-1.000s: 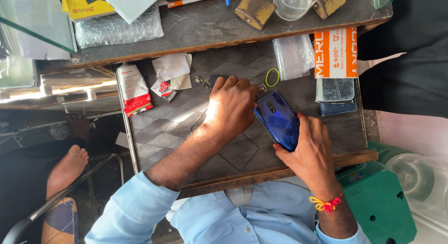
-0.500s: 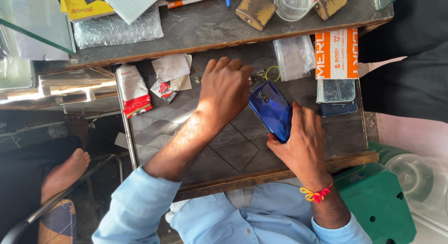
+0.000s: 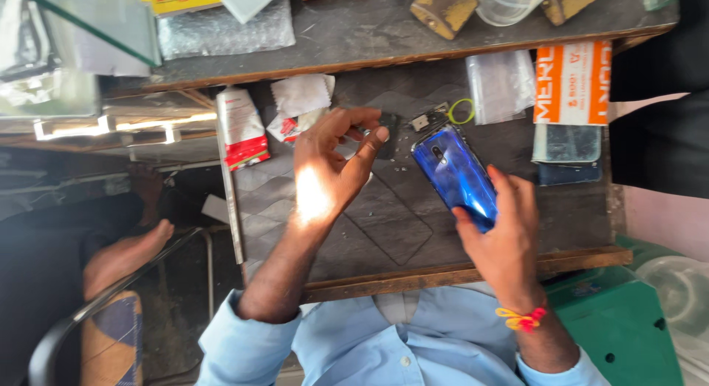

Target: The person applies adhesive to a phone back cover by hand and then uses a small tool to manipulate internal ribbons before pressing the cover into place on the device.

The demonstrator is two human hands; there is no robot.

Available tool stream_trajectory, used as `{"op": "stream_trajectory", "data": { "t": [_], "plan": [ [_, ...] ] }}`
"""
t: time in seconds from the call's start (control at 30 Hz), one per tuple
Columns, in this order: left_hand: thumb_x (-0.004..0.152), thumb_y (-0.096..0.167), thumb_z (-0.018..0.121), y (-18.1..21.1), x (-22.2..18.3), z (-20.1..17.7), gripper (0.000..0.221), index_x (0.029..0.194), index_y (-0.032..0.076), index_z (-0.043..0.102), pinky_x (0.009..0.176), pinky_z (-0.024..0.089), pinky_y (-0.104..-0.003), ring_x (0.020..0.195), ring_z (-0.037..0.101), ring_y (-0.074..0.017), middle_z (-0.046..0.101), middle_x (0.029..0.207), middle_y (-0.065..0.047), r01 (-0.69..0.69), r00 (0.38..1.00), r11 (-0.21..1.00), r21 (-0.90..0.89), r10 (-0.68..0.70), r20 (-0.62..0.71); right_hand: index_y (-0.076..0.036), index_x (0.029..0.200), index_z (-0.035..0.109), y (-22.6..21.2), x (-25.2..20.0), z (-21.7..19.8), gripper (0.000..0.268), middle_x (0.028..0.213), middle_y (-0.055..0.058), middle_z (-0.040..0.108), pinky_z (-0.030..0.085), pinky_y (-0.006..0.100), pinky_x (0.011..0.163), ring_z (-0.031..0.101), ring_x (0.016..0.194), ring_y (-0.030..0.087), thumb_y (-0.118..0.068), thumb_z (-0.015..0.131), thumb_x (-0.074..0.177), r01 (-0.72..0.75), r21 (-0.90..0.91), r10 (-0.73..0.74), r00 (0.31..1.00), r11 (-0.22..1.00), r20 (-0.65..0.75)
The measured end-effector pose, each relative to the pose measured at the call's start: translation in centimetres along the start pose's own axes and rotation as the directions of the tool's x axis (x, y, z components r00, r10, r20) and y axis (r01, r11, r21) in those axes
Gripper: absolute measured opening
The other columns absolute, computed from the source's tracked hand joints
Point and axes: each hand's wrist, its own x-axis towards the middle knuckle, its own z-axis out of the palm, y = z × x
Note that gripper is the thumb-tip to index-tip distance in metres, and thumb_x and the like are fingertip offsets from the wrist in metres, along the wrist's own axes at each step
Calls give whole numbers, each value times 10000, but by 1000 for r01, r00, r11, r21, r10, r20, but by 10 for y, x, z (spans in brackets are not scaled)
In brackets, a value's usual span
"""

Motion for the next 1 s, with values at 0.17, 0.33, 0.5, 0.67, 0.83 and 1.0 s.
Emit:
{"op": "stream_trajectory", "data": {
  "t": [0.17, 0.33, 0.5, 0.67, 0.83, 1.0],
  "plan": [
    [926, 125, 766, -3, -23, 14, 331, 1234, 48, 671, 794, 539, -275, 910, 623, -128, 732, 1105, -43, 407, 908, 775, -484, -400, 123, 20, 1348, 595, 2, -12, -3, 518, 1075, 80, 688, 506, 249, 878, 629, 965, 145, -42, 806, 879, -368, 683, 359, 919, 630, 164],
    [991, 171, 746, 29, -80, 35, 673, 1546, 68, 379, 1072, 487, -343, 1289, 515, -194, 512, 1500, -47, 251, 938, 643, -724, -346, 19, 2, 1120, 642, -34, -21, -35, 311, 960, 132, 708, 428, 353, 731, 620, 793, 213, 19, 794, 849, 61, 211, -35, 992, 976, -125],
    [954, 326, 737, 56, -97, 44, 839, 1602, 211, 217, 965, 555, -433, 1200, 585, -248, 525, 1405, -42, 323, 852, 372, -870, -514, 97, 0, 1133, 637, -66, -12, -23, 293, 994, 128, 721, 519, 471, 867, 689, 886, 262, 58, 733, 863, 542, 288, -535, 838, 789, -111],
    [1023, 362, 644, 25, -68, 19, 704, 1611, 166, 311, 771, 628, -475, 974, 677, -248, 571, 1259, -121, 334, 786, 234, -913, -605, 132, 4, 1059, 664, -56, -9, -26, 185, 1011, 103, 710, 551, 371, 773, 709, 907, 234, -72, 744, 911, 265, 425, -301, 954, 866, 18],
    [1151, 505, 451, -8, -23, -8, 593, 1573, 106, 332, 820, 626, -496, 1024, 699, -291, 567, 1338, -176, 182, 964, 67, -981, -209, 165, -4, 986, 721, -37, -1, -1, 201, 938, 109, 692, 528, 406, 704, 685, 831, 305, -146, 807, 872, 97, 142, -127, 966, 985, 227],
    [1211, 516, 353, -21, 12, -7, 580, 1549, 44, 356, 843, 630, -505, 1072, 715, -320, 572, 1357, -239, 123, 991, 90, -988, 49, 128, -73, 954, 730, -41, -14, 8, 106, 901, 77, 667, 528, 429, 709, 670, 815, 312, -150, 782, 904, 128, 43, -134, 964, 991, 228]
  ]
}}
